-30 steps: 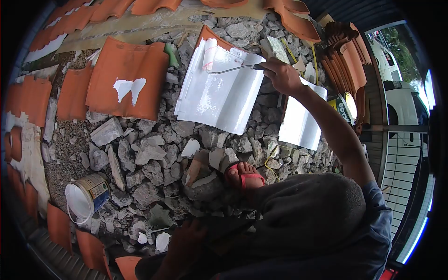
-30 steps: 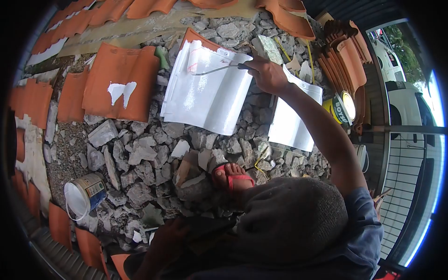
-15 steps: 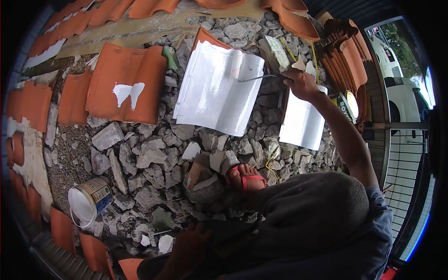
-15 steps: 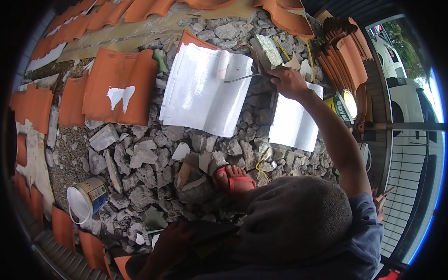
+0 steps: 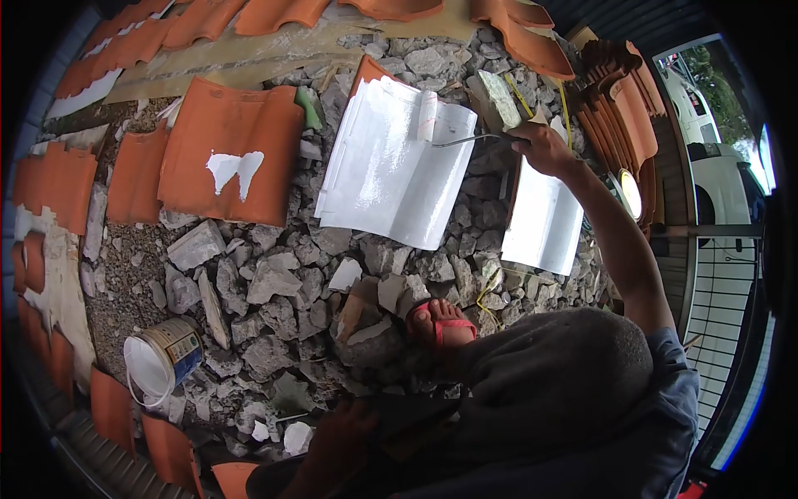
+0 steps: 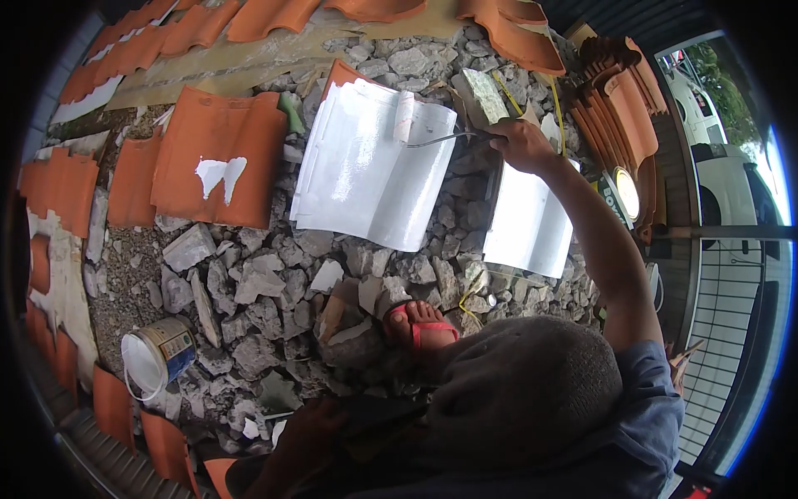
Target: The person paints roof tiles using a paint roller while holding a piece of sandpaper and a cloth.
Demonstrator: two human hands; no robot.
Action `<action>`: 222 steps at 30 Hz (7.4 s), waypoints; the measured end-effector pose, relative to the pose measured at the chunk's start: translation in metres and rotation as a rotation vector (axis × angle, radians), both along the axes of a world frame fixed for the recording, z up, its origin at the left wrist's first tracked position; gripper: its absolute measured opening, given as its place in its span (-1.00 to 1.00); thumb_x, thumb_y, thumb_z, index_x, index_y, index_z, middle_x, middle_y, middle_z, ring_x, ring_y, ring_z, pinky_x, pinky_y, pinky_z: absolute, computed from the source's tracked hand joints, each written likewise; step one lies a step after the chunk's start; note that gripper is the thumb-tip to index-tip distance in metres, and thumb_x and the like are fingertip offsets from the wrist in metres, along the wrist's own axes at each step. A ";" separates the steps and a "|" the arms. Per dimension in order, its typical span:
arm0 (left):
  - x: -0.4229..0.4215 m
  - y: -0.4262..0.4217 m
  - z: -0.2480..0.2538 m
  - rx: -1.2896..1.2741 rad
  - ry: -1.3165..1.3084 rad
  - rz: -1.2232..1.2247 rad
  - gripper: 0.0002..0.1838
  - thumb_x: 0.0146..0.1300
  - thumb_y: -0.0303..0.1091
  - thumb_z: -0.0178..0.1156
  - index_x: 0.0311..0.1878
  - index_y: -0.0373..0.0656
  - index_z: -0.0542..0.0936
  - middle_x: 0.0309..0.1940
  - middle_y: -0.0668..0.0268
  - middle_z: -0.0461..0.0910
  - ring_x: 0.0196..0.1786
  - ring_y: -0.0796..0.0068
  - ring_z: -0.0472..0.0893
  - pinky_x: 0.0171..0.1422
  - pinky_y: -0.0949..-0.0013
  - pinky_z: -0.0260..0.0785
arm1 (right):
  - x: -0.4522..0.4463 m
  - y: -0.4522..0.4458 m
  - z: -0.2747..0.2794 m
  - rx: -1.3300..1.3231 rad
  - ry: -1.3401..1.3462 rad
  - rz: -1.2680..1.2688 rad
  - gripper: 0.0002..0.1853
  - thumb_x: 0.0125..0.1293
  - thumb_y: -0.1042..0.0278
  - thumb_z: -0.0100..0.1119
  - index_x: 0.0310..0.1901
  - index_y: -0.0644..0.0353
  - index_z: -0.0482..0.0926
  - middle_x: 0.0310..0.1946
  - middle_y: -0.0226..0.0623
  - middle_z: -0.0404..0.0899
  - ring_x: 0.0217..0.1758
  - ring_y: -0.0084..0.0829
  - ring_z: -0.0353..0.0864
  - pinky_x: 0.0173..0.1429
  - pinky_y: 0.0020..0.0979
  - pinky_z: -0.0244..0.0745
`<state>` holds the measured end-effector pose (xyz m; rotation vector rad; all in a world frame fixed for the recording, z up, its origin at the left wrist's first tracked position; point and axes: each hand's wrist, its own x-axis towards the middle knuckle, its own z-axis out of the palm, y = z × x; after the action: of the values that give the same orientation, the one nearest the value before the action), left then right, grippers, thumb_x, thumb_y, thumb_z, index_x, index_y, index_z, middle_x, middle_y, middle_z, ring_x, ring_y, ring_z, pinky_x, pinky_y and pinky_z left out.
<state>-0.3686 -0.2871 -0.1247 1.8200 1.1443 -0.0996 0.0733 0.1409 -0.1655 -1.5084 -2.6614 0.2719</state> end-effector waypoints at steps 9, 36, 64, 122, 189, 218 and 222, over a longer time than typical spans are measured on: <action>0.003 0.006 -0.004 -0.047 -0.004 -0.062 -0.55 -0.04 -0.49 0.35 0.02 -0.13 0.63 0.01 0.07 0.57 0.08 -0.04 0.61 0.07 0.04 0.57 | -0.062 0.014 -0.003 -0.048 0.157 0.004 -0.70 0.30 0.41 0.36 0.06 0.22 0.72 -0.05 0.01 0.74 0.06 0.04 0.73 0.17 -0.11 0.58; 0.002 0.014 -0.004 0.039 -0.010 -0.029 -0.62 -0.02 -0.44 0.35 -0.04 -0.12 0.63 -0.03 0.12 0.58 0.02 0.01 0.64 0.01 0.09 0.61 | -0.007 -0.038 0.061 -0.144 -0.362 -0.206 -0.80 0.30 0.39 0.27 -0.09 0.20 0.74 -0.21 -0.01 0.74 -0.05 0.04 0.75 0.12 -0.01 0.62; 0.012 0.016 -0.009 -0.003 -0.033 -0.004 -0.60 -0.03 -0.53 0.32 -0.03 -0.13 0.63 -0.02 0.10 0.56 0.11 -0.03 0.60 0.04 0.04 0.57 | 0.009 -0.041 0.011 0.003 -0.189 -0.135 -0.68 0.42 0.30 0.24 0.15 0.08 0.71 0.05 -0.08 0.73 0.13 -0.03 0.71 0.29 -0.07 0.58; 0.003 -0.001 0.009 -0.064 -0.024 -0.013 -0.57 -0.03 -0.46 0.31 0.01 -0.11 0.65 0.00 0.15 0.55 0.06 0.03 0.57 0.01 0.05 0.51 | 0.030 -0.122 -0.052 -0.336 1.072 -0.932 -0.63 0.57 0.07 0.15 -0.14 0.31 0.55 -0.52 -0.39 0.46 -0.55 -0.55 0.47 -0.43 -0.40 0.58; 0.005 -0.006 -0.011 0.075 -0.031 -0.036 -0.67 -0.04 -0.43 0.38 -0.14 -0.17 0.62 -0.07 0.13 0.55 0.06 0.09 0.61 -0.07 0.10 0.60 | -0.063 0.012 0.005 -0.234 0.338 0.008 -0.78 0.44 0.29 0.28 -0.04 0.26 0.59 -0.42 -0.29 0.60 -0.38 -0.40 0.60 -0.25 -0.24 0.53; 0.013 0.001 0.000 0.025 0.013 -0.027 -0.52 -0.11 -0.51 0.38 0.00 -0.12 0.64 0.00 0.14 0.55 0.11 0.03 0.58 0.01 0.07 0.58 | 0.007 -0.004 0.036 -0.192 -0.099 -0.096 -0.78 0.34 0.32 0.36 -0.17 0.26 0.55 -0.38 0.06 0.61 -0.26 0.14 0.64 -0.15 -0.07 0.50; 0.018 0.003 -0.006 -0.006 0.012 -0.074 -0.60 -0.05 -0.50 0.35 -0.04 -0.12 0.64 0.01 0.13 0.57 0.10 0.03 0.60 0.04 0.06 0.60 | -0.010 -0.005 0.030 -0.153 -0.140 -0.076 -0.74 0.40 0.19 0.31 -0.12 0.21 0.55 -0.30 0.09 0.66 -0.08 0.20 0.67 0.00 0.03 0.52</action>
<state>-0.3503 -0.2836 -0.1307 1.8593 1.0834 -0.1568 0.0632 0.1360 -0.1353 -1.7293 -2.7371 0.3866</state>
